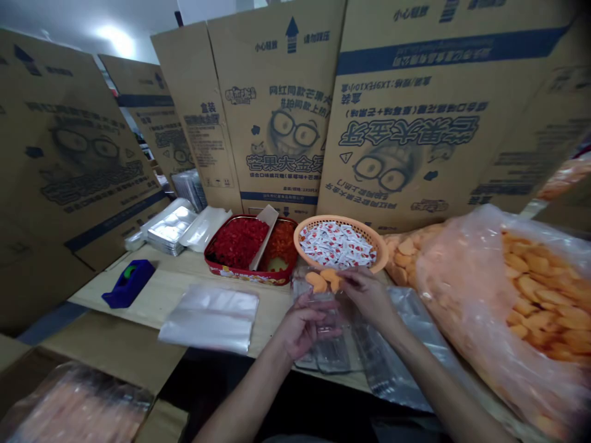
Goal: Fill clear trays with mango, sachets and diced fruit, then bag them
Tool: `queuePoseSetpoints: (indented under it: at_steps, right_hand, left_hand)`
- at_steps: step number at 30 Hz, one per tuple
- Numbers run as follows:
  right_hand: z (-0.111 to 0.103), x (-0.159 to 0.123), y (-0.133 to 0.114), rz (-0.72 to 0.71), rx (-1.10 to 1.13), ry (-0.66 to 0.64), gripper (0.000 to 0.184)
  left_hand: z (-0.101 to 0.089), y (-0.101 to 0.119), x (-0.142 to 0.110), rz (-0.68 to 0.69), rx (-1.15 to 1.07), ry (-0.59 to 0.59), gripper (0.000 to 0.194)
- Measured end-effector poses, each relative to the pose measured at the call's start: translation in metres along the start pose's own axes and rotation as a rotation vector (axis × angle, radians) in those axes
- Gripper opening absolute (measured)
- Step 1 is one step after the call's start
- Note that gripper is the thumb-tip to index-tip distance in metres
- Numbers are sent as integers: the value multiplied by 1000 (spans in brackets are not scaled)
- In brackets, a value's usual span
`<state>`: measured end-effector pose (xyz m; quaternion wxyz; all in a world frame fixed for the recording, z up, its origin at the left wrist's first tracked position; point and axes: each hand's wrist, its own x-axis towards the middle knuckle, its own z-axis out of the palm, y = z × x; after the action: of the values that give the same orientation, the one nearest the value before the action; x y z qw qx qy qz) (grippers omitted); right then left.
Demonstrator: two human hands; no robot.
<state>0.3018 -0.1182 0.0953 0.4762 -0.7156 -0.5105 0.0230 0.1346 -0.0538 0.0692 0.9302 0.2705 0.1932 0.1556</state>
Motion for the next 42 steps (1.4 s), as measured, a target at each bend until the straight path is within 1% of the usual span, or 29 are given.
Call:
queuePoseSetpoints:
  at_steps: [3, 5, 8, 10, 11, 12, 14, 15, 16, 17, 18, 21, 23, 25, 27, 28, 30, 33, 35, 37, 39, 42]
  right_hand:
    - [10, -5, -3, -81, -88, -68, 20]
    - [12, -1, -2, -114, -106, -84, 21]
    - [7, 19, 11, -105, -99, -17, 26]
    - [3, 42, 26, -43, -149, 0, 25]
    - [2, 55, 35, 11, -209, -50, 24]
    - [2, 67, 44, 80, -285, -150, 22]
    - [9, 87, 60, 201, -404, -409, 20]
    - [15, 94, 66, 240, -430, -525, 20]
    - [21, 99, 71, 261, -434, -613, 21]
    - [28, 103, 75, 270, -424, -669, 22]
    - [35, 105, 78, 275, -415, -699, 24]
    - [46, 109, 81, 304, -411, -756, 27]
    - [44, 112, 82, 320, -406, -761, 26]
    - [37, 115, 82, 337, -402, -753, 18]
    - [29, 117, 82, 359, -381, -716, 11]
    - [26, 118, 82, 377, -355, -680, 13]
    - [22, 119, 80, 426, -264, -569, 24]
    - [19, 120, 73, 491, -60, -392, 41]
    - [20, 122, 62, 516, 82, -338, 47]
    - [24, 120, 46, 548, 199, -343, 46]
    - [33, 114, 27, 575, 277, -381, 39]
    - [55, 94, -3, 577, 366, -454, 24]
  left_hand:
    - [-10, 4, 3, 8, -21, -15, 57]
    - [-17, 8, 4, 15, -38, -39, 54]
    - [-29, 18, 2, 36, -46, -67, 52]
    - [-38, 25, -1, 53, -37, -81, 50]
    - [-43, 28, -3, 66, -32, -88, 50]
    - [-48, 31, -4, 81, -30, -95, 50]
    - [-57, 36, -5, 106, -30, -101, 51]
    - [-61, 38, -6, 117, -30, -100, 51]
    - [-65, 40, -6, 124, -30, -98, 53]
    - [-68, 41, -5, 127, -29, -94, 55]
    - [-71, 43, -5, 127, -27, -91, 59]
    - [-79, 46, -2, 131, -30, -81, 65]
    - [-85, 48, -1, 142, -34, -72, 64]
    - [-91, 49, 1, 156, -43, -64, 63]
    - [-94, 50, 3, 166, -58, -63, 60]
    - [-95, 51, 3, 170, -66, -67, 58]
    - [-96, 52, 4, 178, -75, -73, 56]
    - [-95, 54, 5, 177, -86, -70, 55]
    - [-94, 54, 4, 175, -98, -57, 56]
    - [-93, 53, 5, 182, -107, -40, 56]
    - [-92, 51, 6, 187, -113, -29, 52]
    - [-89, 49, 9, 198, -154, -2, 39]
